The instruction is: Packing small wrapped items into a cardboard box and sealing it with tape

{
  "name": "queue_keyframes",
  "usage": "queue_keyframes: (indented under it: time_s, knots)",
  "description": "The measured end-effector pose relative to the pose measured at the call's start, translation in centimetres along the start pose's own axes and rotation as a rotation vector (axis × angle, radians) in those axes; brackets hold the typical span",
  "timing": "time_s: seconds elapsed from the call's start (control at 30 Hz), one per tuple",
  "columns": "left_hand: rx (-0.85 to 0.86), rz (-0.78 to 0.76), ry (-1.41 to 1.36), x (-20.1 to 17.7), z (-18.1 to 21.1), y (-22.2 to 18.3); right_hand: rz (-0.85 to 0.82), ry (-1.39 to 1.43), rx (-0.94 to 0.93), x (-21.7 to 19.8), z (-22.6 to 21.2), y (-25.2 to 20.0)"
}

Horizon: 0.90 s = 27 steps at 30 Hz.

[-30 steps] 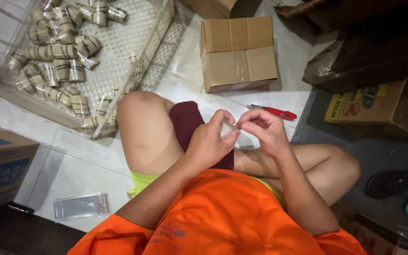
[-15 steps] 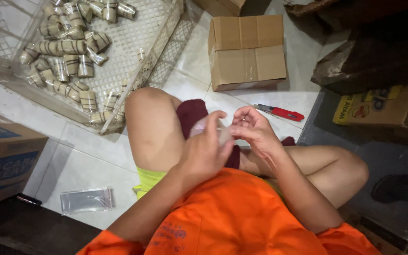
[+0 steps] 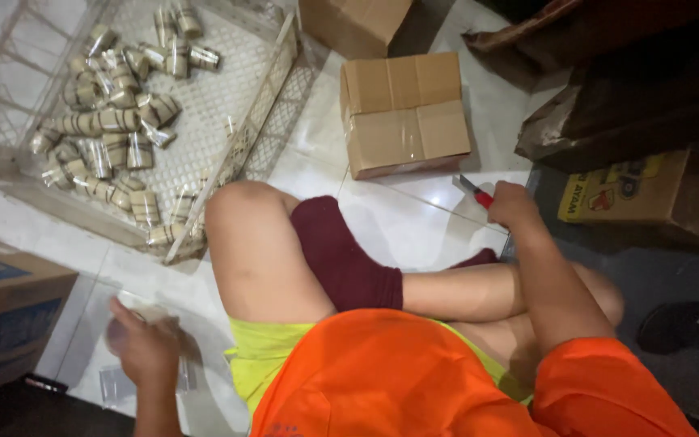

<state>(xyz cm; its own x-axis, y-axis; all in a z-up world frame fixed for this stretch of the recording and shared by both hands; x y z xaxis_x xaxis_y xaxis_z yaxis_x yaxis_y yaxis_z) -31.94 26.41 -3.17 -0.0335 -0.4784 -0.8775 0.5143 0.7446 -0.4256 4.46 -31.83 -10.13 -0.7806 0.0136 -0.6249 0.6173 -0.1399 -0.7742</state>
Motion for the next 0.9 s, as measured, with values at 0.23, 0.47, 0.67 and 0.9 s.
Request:
queue_keyframes:
  time_s: [0.23,0.47,0.67,0.9]
  knots:
    - [-0.308,-0.325,0.399,-4.4,5.3,1.3,0.743,0.528,-0.405,-4.4,-5.2,-5.1]
    - [0.664,0.037,-0.498,-0.6,29.0,2.0,0.695,0.511,-0.234,-9.7,-18.9,-11.2]
    - [0.393,-0.531,-0.539,12.7,44.0,4.0,0.698,0.405,-0.045,-8.1,-18.1,-4.5]
    - [0.329,-0.380,-0.475,13.2,44.4,3.1,0.725,0.258,0.013,-7.4,-20.7,-5.9]
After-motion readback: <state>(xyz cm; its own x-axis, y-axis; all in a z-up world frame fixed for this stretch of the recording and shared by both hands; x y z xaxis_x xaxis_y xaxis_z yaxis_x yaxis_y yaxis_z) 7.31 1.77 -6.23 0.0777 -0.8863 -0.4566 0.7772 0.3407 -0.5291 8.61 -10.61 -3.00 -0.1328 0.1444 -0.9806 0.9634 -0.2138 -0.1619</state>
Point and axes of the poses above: each hand's wrist, its own y-axis towards the middle knuckle, its own x-axis out of the palm, z = x × y, the point moved 1 cm from there along y, towards the middle knuckle, and after that the axes turned 8 degrees about -z, right-handed, at the moved point
